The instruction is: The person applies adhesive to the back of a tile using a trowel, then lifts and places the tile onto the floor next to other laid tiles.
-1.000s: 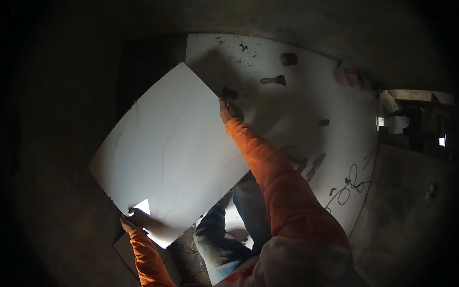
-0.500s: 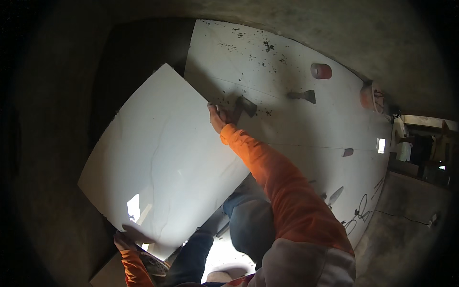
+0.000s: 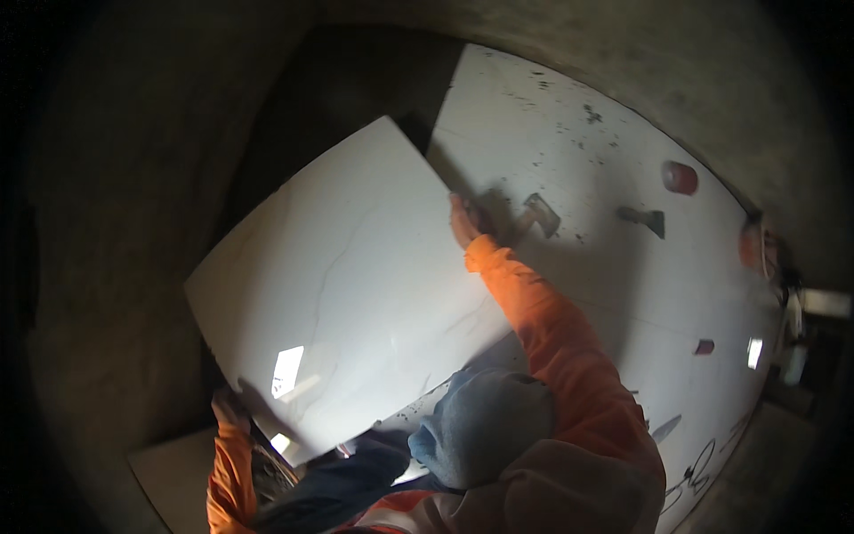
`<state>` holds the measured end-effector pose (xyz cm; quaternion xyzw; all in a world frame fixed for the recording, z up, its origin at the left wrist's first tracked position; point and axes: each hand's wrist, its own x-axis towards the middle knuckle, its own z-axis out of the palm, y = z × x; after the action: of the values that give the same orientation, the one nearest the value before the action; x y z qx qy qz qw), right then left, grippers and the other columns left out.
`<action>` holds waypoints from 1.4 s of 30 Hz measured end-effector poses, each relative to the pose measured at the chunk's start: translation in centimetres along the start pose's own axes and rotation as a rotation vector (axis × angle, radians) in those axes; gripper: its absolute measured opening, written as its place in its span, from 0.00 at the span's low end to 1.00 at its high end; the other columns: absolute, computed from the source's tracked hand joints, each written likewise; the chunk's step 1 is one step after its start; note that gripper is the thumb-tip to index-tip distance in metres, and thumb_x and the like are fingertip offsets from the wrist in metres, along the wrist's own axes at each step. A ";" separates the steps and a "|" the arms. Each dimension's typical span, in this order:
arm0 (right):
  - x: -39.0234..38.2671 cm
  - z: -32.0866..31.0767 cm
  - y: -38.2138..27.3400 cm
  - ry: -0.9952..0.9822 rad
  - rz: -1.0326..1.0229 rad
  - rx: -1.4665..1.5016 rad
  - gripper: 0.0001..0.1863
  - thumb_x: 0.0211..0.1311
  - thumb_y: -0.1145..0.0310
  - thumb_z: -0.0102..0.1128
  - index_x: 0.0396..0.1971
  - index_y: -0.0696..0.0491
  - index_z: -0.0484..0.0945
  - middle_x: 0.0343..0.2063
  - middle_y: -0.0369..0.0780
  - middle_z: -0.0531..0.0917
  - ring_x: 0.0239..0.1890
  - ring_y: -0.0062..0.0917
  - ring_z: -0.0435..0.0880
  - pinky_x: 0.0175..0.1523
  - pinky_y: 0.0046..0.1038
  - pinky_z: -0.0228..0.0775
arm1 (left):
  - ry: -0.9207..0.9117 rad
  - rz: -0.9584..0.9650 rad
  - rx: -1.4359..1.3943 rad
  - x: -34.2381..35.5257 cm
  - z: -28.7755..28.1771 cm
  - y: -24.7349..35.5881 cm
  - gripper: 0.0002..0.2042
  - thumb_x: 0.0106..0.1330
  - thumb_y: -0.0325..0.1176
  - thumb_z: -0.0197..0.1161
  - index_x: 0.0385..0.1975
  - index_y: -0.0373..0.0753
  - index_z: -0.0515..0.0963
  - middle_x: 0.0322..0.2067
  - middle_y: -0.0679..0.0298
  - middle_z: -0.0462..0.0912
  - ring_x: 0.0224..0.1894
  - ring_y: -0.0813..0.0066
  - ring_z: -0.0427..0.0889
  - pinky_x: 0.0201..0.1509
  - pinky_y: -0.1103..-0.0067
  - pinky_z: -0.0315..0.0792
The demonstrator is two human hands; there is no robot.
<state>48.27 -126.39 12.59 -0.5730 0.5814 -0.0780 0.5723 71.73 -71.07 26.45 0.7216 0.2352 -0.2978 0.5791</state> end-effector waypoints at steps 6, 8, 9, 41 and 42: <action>1.9 1.4 1.8 -0.371 0.061 0.362 0.45 0.56 0.33 0.30 0.61 0.57 0.55 0.61 0.47 0.57 0.63 0.32 0.55 0.66 0.31 0.43 | 0.145 -0.060 -0.040 0.8 -1.7 -0.4 0.10 0.58 0.45 0.47 0.17 0.51 0.66 0.13 0.74 0.62 0.13 0.79 0.61 0.16 0.80 0.54; 0.1 2.3 0.1 -0.412 0.056 0.335 0.44 0.57 0.34 0.31 0.61 0.57 0.55 0.61 0.47 0.57 0.63 0.32 0.55 0.66 0.31 0.42 | 0.161 -0.045 -0.035 0.5 -3.2 -1.0 0.10 0.57 0.45 0.47 0.16 0.52 0.65 0.13 0.74 0.62 0.13 0.79 0.60 0.15 0.79 0.53; -0.3 1.6 -0.5 -0.365 0.037 0.318 0.43 0.57 0.35 0.31 0.61 0.57 0.55 0.61 0.48 0.57 0.63 0.32 0.55 0.66 0.31 0.41 | 0.156 -0.039 -0.054 0.2 -1.8 -1.1 0.10 0.56 0.45 0.48 0.15 0.52 0.64 0.12 0.74 0.61 0.13 0.79 0.60 0.15 0.79 0.53; -2.8 -0.6 -9.1 -0.092 0.080 0.335 0.39 0.53 0.43 0.37 0.62 0.53 0.54 0.57 0.49 0.64 0.58 0.36 0.62 0.64 0.28 0.43 | 0.101 -0.055 -0.099 -1.5 2.1 0.9 0.08 0.57 0.37 0.42 0.17 0.47 0.63 0.12 0.72 0.58 0.12 0.78 0.54 0.17 0.79 0.50; -2.8 -0.8 -9.2 -0.085 0.037 0.333 0.39 0.54 0.43 0.38 0.61 0.54 0.55 0.57 0.49 0.64 0.58 0.35 0.61 0.64 0.28 0.41 | 0.096 -0.099 -0.097 -1.9 2.3 1.3 0.09 0.57 0.38 0.42 0.20 0.45 0.66 0.15 0.71 0.60 0.14 0.77 0.57 0.19 0.78 0.53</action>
<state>52.09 -127.77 21.39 -0.4623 0.5463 -0.1382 0.6846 70.90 -73.56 28.32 0.6937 0.3124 -0.2796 0.5857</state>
